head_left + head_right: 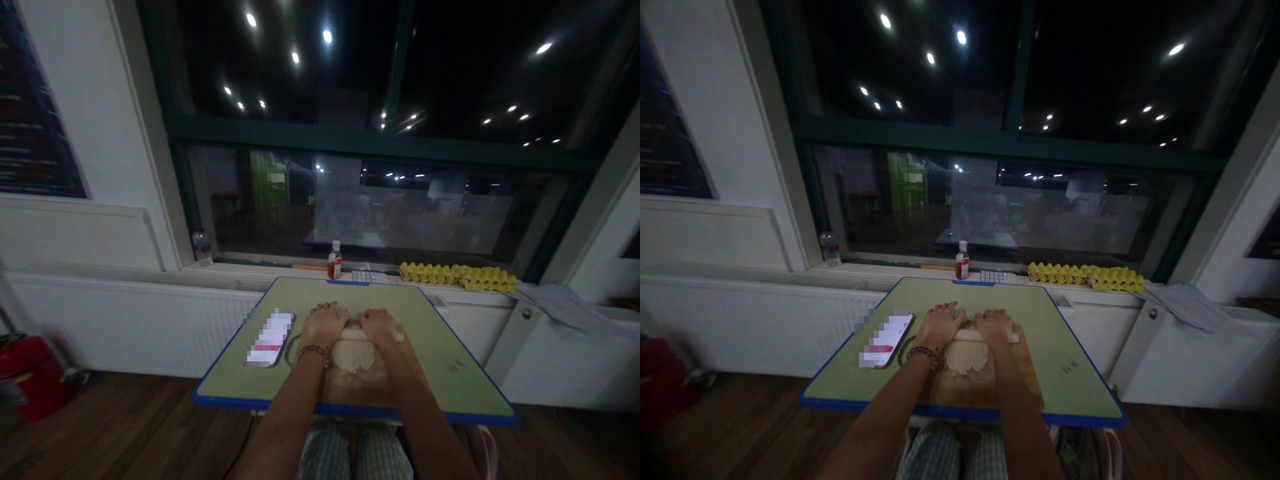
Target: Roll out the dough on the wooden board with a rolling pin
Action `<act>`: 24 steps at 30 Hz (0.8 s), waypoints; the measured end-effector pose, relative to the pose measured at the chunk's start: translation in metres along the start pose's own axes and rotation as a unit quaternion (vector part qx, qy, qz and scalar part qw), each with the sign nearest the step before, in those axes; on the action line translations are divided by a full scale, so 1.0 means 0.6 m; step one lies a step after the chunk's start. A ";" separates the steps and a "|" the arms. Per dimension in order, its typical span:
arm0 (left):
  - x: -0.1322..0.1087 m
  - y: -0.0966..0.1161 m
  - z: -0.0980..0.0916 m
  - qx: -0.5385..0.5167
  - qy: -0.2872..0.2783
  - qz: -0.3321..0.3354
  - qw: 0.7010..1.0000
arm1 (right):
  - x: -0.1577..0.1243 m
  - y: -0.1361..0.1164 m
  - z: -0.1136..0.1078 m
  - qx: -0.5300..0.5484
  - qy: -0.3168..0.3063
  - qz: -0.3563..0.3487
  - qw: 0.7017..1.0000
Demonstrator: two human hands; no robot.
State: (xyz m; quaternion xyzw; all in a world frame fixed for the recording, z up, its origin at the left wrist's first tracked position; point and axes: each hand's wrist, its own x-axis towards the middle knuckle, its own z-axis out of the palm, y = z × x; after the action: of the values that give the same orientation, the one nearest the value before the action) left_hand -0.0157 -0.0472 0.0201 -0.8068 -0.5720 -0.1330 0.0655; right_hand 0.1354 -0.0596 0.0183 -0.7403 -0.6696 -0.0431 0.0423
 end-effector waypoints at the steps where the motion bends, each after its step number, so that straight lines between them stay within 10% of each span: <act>1: 0.002 0.000 -0.002 0.001 -0.006 -0.002 1.000 | 0.002 0.000 0.000 0.001 0.002 0.001 1.000; 24: 0.076 -0.010 0.024 -0.074 -0.005 -0.087 0.993 | 0.067 0.007 0.021 0.117 0.045 0.063 0.990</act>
State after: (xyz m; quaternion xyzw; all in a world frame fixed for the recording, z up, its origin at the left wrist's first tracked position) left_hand -0.0052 0.0000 0.0194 -0.7576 -0.6286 -0.1757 -0.0091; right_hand 0.1438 -0.0191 0.0106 -0.7686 -0.6192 0.0051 0.1608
